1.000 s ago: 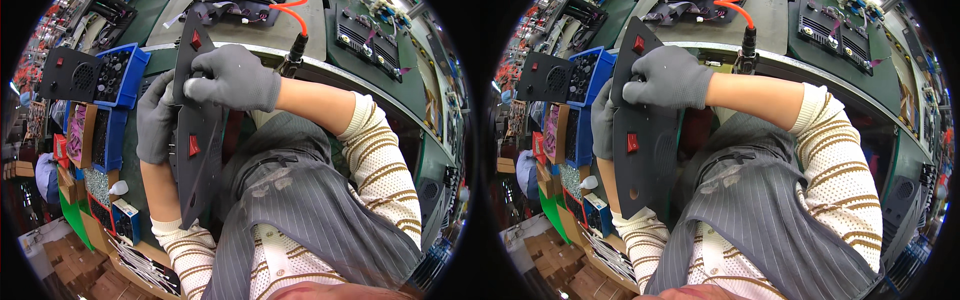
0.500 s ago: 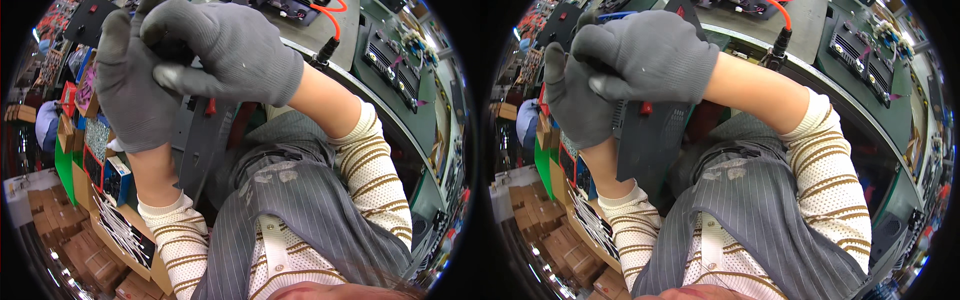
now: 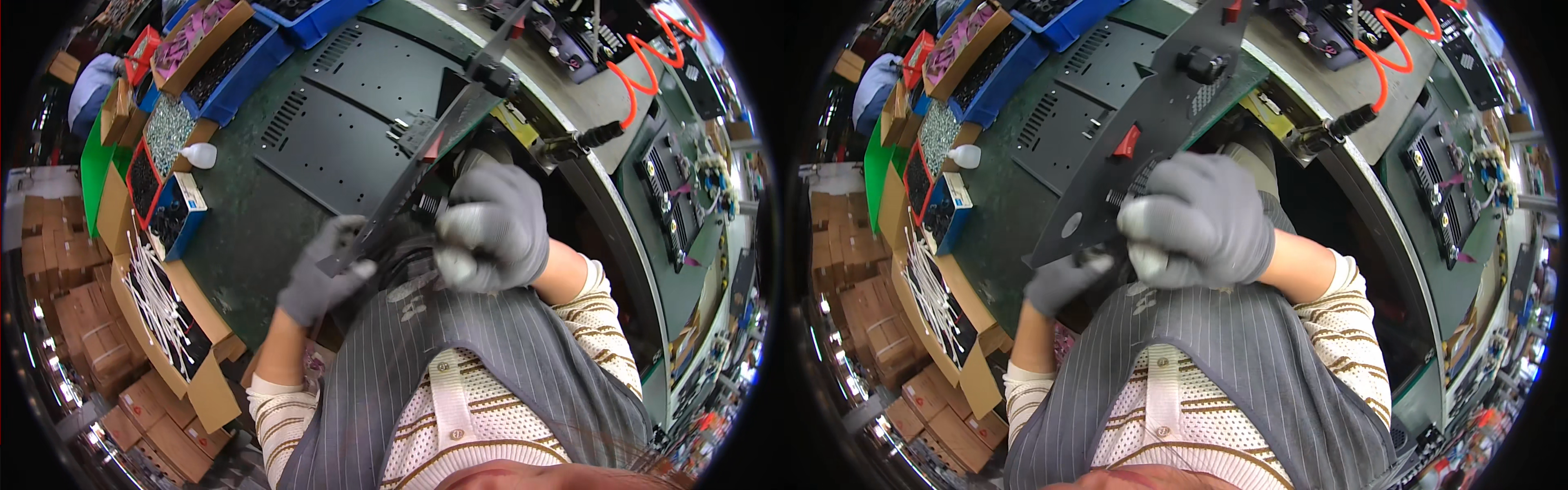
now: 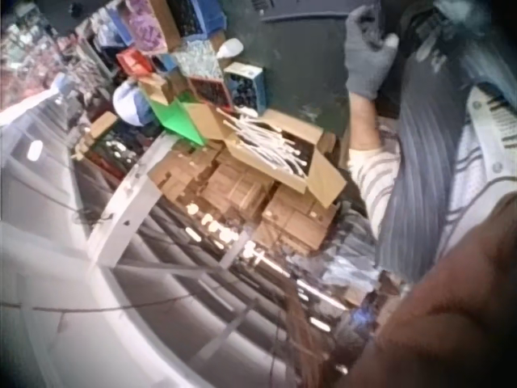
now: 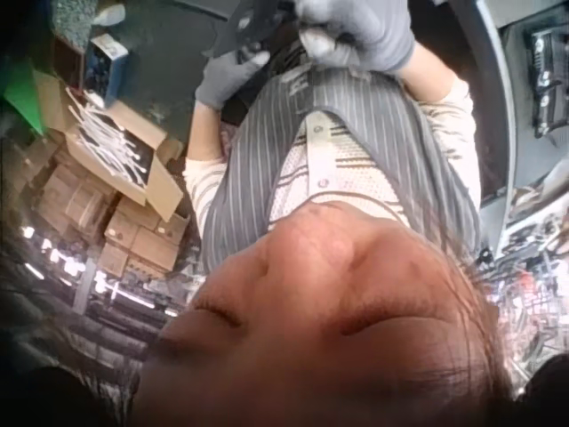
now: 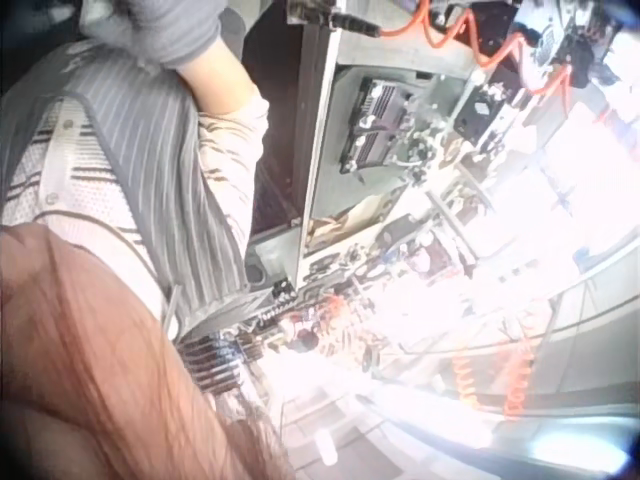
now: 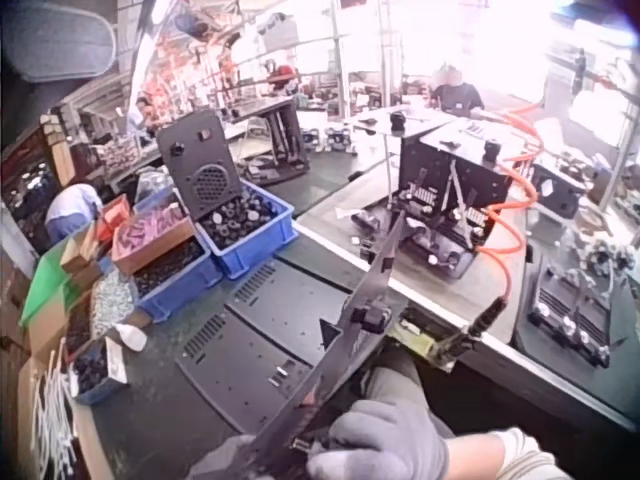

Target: Assembling an industrial electronic chassis by installing circular connectors and securing them with a power screwdriver.

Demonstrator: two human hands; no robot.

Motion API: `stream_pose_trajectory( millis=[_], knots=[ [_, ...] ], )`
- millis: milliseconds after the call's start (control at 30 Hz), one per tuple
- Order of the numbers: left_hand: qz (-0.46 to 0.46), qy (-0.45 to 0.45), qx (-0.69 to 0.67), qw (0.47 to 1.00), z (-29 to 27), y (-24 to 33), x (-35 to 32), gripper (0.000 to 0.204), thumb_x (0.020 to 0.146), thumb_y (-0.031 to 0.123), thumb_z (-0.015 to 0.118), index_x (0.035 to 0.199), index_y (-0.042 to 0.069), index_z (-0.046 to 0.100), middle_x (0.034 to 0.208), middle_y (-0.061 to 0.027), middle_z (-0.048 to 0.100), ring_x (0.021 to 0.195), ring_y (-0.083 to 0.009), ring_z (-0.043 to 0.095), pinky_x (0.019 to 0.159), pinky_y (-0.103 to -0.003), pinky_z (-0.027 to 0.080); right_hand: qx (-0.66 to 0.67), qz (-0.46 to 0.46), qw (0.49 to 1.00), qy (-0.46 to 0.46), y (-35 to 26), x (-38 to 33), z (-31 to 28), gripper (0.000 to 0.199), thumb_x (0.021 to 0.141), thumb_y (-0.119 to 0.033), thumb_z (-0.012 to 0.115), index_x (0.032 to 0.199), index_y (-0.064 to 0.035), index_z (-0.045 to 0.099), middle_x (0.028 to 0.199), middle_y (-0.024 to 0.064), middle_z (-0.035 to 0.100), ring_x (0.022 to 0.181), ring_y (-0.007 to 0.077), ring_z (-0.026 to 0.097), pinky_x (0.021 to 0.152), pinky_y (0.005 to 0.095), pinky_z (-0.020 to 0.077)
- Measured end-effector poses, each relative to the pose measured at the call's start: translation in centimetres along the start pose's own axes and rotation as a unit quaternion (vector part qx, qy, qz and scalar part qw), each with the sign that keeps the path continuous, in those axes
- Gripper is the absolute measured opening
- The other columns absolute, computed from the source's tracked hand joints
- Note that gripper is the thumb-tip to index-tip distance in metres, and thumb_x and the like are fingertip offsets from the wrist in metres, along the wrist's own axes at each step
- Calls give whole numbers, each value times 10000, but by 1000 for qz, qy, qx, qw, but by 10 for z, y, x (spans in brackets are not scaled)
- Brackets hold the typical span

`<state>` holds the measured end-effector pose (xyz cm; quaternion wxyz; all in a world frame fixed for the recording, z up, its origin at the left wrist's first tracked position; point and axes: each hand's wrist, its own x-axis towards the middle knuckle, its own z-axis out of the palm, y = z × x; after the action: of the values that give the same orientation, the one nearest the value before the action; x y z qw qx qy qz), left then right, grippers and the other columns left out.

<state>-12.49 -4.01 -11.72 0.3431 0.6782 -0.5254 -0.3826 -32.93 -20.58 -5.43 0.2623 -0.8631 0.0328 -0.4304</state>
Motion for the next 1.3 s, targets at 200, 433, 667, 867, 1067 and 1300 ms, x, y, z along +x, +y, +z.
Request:
stream_pose_trajectory(
  millis=[200, 433, 667, 867, 1067, 1300],
  knots=[
    [135, 99, 106, 980, 48, -9, 23, 286, 872, 159, 602, 1135, 57, 556, 909, -145, 619, 808, -287, 633, 713, -350, 499, -3, -29, 999, -26, 5, 12, 19, 237, 703, -243, 695, 893, -140, 597, 650, 35, 471, 529, 221, 508, 439, 345, 371],
    [116, 109, 144, 977, 43, 0, 46, 275, 883, 231, 564, 1095, 56, 549, 894, -169, 621, 820, -351, 618, 719, -422, 500, 96, 94, 987, 88, 15, 10, 29, 258, 717, -43, 639, 950, -39, 529, 757, 62, 558, 586, 146, 527, 518, 267, 434],
    [104, 211, 217, 947, -49, -13, 52, 248, 826, 206, 611, 1048, 99, 647, 1000, -126, 650, 933, -289, 623, 839, -368, 492, 121, 126, 981, 83, 14, -7, 26, 330, 740, -1, 641, 1018, -41, 466, 825, 70, 528, 688, 138, 521, 592, 258, 435],
    [-122, 453, 450, 760, -194, -76, 21, 193, 828, 288, 611, 976, 186, 681, 984, -96, 652, 885, -308, 627, 763, -399, 496, 156, 150, 971, 104, 11, -10, 31, 365, 756, 17, 646, 1038, -50, 424, 843, 48, 489, 681, 96, 458, 621, 231, 410],
    [-306, 368, 355, 803, -256, -122, 6, 296, 835, 360, 613, 1075, 204, 687, 1018, -90, 683, 965, -271, 636, 832, -362, 484, 168, 165, 966, 106, 11, -10, 32, 376, 752, 11, 660, 1033, -55, 420, 850, 38, 491, 712, 89, 460, 640, 236, 412],
    [-375, 341, 399, 764, -257, -139, 53, 395, 837, 454, 575, 1104, 181, 676, 1130, -118, 644, 1046, -291, 605, 877, -398, 465, 131, 187, 965, 131, 6, -12, 34, 405, 743, 19, 653, 1051, -69, 405, 889, 32, 486, 731, 86, 461, 650, 235, 415]
  ],
)
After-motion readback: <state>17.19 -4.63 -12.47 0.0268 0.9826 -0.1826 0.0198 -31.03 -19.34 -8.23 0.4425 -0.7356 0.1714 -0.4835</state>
